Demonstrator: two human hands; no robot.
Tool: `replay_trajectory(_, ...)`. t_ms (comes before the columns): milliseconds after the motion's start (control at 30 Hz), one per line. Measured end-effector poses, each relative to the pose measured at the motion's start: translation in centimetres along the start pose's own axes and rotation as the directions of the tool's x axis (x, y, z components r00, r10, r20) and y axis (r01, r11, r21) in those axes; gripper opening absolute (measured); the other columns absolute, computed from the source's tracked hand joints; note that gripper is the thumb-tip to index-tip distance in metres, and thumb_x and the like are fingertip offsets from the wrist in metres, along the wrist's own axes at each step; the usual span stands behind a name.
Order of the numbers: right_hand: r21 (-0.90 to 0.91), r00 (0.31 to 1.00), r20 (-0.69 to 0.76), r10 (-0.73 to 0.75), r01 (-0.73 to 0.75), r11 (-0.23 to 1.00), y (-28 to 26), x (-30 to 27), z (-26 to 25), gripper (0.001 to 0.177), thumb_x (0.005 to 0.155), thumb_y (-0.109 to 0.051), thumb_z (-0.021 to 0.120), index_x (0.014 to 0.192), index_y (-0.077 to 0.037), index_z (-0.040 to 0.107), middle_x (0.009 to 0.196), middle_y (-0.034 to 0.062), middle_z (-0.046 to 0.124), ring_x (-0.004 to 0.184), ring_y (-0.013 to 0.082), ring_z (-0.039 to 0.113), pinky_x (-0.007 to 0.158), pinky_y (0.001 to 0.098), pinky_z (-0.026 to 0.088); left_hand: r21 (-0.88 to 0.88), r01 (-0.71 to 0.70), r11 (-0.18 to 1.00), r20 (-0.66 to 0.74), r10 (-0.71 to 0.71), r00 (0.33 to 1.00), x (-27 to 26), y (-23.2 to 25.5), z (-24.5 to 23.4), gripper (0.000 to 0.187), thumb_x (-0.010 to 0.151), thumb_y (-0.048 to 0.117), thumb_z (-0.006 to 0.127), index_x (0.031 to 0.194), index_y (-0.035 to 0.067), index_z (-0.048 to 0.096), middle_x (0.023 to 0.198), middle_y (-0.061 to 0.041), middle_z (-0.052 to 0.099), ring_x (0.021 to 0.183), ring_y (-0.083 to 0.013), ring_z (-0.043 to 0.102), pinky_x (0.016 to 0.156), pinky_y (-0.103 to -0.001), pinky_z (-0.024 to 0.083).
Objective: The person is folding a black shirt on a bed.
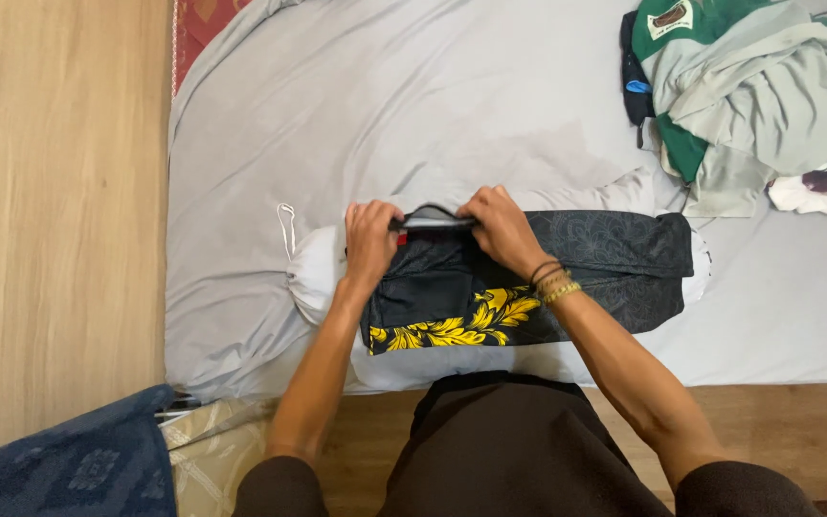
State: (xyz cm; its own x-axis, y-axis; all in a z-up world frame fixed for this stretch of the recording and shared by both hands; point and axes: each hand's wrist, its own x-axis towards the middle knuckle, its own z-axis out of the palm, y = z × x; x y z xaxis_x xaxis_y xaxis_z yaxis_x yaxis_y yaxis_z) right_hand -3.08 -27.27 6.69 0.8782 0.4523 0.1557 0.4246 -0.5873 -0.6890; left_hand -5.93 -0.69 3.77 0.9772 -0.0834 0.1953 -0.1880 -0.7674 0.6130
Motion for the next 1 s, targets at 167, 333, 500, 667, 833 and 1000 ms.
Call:
replay_trajectory(167,-0.158,0.968,0.094,-0.232,0.245,0.957,-0.5,-3.2,1.2,0.034,0.07,0.002,0.069,0.102,-0.009,0.07,0.107,0.0064,0.061,0.106,0.0281,0.055,0.092,0.0406,0.047,0.125,-0.109,0.986,-0.019,0.113,0.993,-4.7,1.7,-0.9,0.034,0.066,-0.01,0.066,0.096,0.007,0.065,0.106,-0.008,0.063,0.114,-0.0313,0.059,0.119,-0.057,0.033)
replay_trajectory(333,-0.178,0.948,0.155,-0.278,0.304,0.936,-0.4,-5.3,1.9,0.026,0.077,-0.002,0.072,0.101,-0.01,0.071,0.106,0.0044,0.06,0.106,0.0258,0.055,0.088,0.0391,0.043,0.164,-0.128,0.978,0.013,0.127,0.992,-7.6,1.6,-0.3,0.026,0.071,-0.008,0.069,0.093,0.006,0.064,0.125,-0.013,0.06,0.129,-0.0369,0.05,0.116,-0.062,0.028)
replay_trajectory(500,-0.182,0.954,0.125,-0.272,0.292,0.939,-1.6,-5.7,1.3,0.027,0.075,-0.003,0.072,0.101,-0.01,0.072,0.105,0.0034,0.06,0.108,0.0248,0.055,0.094,0.0388,0.043,0.166,-0.097,0.981,0.057,0.089,0.994,-8.4,2.3,-0.1,0.024,0.072,-0.007,0.068,0.093,0.004,0.065,0.133,-0.017,0.056,0.137,-0.0416,0.043,0.118,-0.063,0.025)
replay_trajectory(667,-0.203,0.929,0.255,-0.267,0.321,0.925,-1.5,-5.5,1.7,0.035,0.068,-0.005,0.069,0.103,-0.011,0.075,0.106,0.0044,0.064,0.109,0.0271,0.055,0.095,0.0412,0.043,0.212,-0.063,0.975,0.132,0.035,0.991,-7.9,2.8,-0.2,0.024,0.067,-0.001,0.067,0.09,0.005,0.068,0.141,-0.021,0.053,0.14,-0.0449,0.039,0.117,-0.064,0.02)
replay_trajectory(833,-0.109,0.974,0.112,-0.194,0.207,0.972,-1.5,-4.9,1.6,0.032,0.078,-0.005,0.065,0.108,-0.009,0.074,0.11,0.0051,0.065,0.109,0.0255,0.056,0.095,0.0411,0.044,0.129,-0.047,0.991,0.105,0.033,0.994,-6.8,2.5,0.2,0.021,0.078,0.008,0.064,0.097,0.005,0.069,0.143,-0.019,0.054,0.141,-0.0437,0.039,0.12,-0.063,0.021)
replay_trajectory(1000,-0.115,0.991,-0.002,-0.133,0.132,0.985,-2.1,-3.2,1.7,0.023,0.085,-0.01,0.067,0.107,-0.008,0.073,0.113,0.006,0.066,0.109,0.0271,0.057,0.093,0.0417,0.045,0.22,-0.017,0.975,0.024,0.012,1.0,-5.6,0.2,2.4,0.025,0.089,0.021,0.07,0.107,0.004,0.07,0.144,-0.019,0.053,0.141,-0.044,0.039,0.118,-0.063,0.025)
